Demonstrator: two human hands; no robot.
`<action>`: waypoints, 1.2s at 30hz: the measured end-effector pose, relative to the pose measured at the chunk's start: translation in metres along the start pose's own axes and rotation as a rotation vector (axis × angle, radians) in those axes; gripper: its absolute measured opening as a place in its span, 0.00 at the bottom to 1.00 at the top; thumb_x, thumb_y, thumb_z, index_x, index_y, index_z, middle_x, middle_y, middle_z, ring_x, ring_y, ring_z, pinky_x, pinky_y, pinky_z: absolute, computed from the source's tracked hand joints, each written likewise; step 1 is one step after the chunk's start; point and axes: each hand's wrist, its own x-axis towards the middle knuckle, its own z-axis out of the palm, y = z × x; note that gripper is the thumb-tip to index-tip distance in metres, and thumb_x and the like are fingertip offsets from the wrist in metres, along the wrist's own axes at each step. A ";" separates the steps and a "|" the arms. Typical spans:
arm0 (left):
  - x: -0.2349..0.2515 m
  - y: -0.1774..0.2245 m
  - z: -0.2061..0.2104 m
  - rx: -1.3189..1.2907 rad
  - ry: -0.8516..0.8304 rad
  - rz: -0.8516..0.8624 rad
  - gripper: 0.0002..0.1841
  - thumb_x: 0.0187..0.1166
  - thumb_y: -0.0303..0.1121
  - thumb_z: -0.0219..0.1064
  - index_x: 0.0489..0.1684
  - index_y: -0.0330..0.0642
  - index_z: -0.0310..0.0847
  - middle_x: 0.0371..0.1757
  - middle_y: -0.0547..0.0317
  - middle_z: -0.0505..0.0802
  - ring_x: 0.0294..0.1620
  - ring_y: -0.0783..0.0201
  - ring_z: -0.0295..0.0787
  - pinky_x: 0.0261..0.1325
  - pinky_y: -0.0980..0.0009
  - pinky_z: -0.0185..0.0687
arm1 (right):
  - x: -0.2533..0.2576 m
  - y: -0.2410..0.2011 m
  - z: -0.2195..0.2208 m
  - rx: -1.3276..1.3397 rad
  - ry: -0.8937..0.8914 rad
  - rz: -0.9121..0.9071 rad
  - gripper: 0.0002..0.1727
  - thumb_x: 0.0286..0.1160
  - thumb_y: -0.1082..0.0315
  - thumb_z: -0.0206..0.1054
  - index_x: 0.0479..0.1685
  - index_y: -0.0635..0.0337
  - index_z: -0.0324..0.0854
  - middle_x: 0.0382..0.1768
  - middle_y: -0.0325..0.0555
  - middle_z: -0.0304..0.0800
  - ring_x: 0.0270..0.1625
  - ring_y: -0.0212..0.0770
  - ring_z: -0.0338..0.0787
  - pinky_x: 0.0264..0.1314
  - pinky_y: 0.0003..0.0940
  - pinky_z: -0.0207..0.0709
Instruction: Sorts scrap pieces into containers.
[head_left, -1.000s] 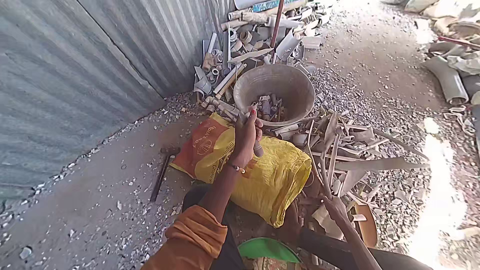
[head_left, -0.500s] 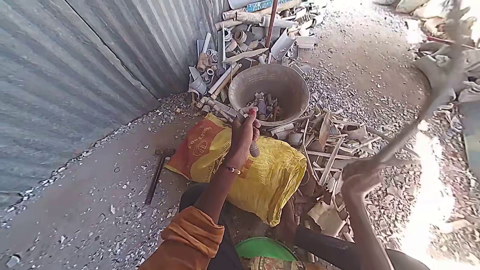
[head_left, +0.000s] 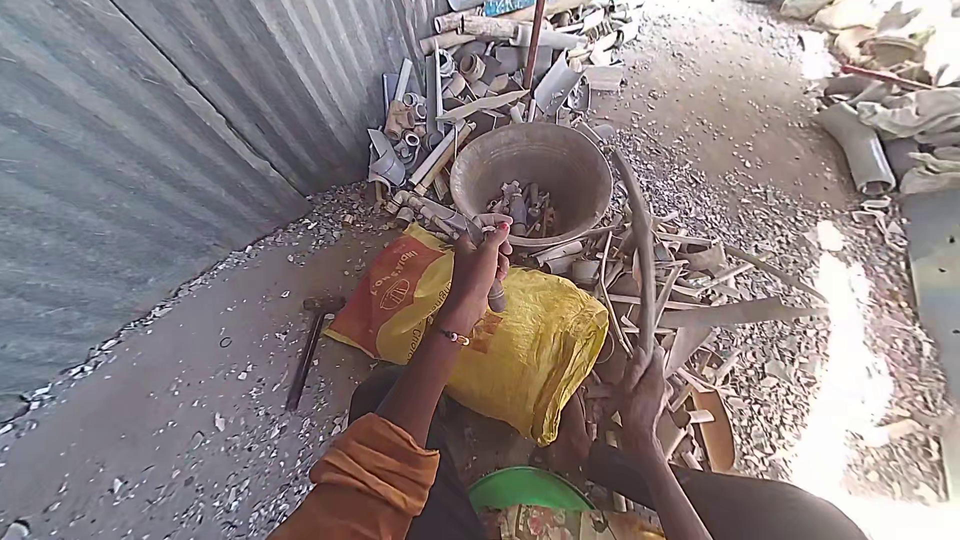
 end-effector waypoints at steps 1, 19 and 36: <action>-0.002 -0.001 0.001 0.016 -0.020 -0.005 0.07 0.90 0.34 0.59 0.53 0.46 0.82 0.23 0.66 0.80 0.12 0.76 0.68 0.15 0.84 0.67 | 0.004 0.004 0.000 -0.054 -0.142 0.097 0.29 0.93 0.56 0.47 0.52 0.81 0.81 0.31 0.70 0.88 0.37 0.67 0.91 0.44 0.66 0.79; -0.022 -0.023 0.022 0.511 -0.268 -0.028 0.09 0.89 0.36 0.62 0.59 0.49 0.83 0.37 0.62 0.88 0.16 0.74 0.71 0.16 0.82 0.63 | -0.039 -0.101 -0.095 1.764 -1.026 1.158 0.37 0.94 0.42 0.30 0.35 0.59 0.78 0.18 0.40 0.83 0.16 0.31 0.85 0.18 0.22 0.82; -0.007 0.026 -0.082 -0.050 0.409 0.207 0.06 0.90 0.30 0.59 0.42 0.39 0.77 0.14 0.69 0.74 0.07 0.77 0.66 0.11 0.84 0.64 | -0.022 -0.149 0.053 0.536 -0.459 -0.125 0.26 0.85 0.61 0.62 0.70 0.77 0.71 0.36 0.57 0.86 0.32 0.47 0.86 0.39 0.47 0.81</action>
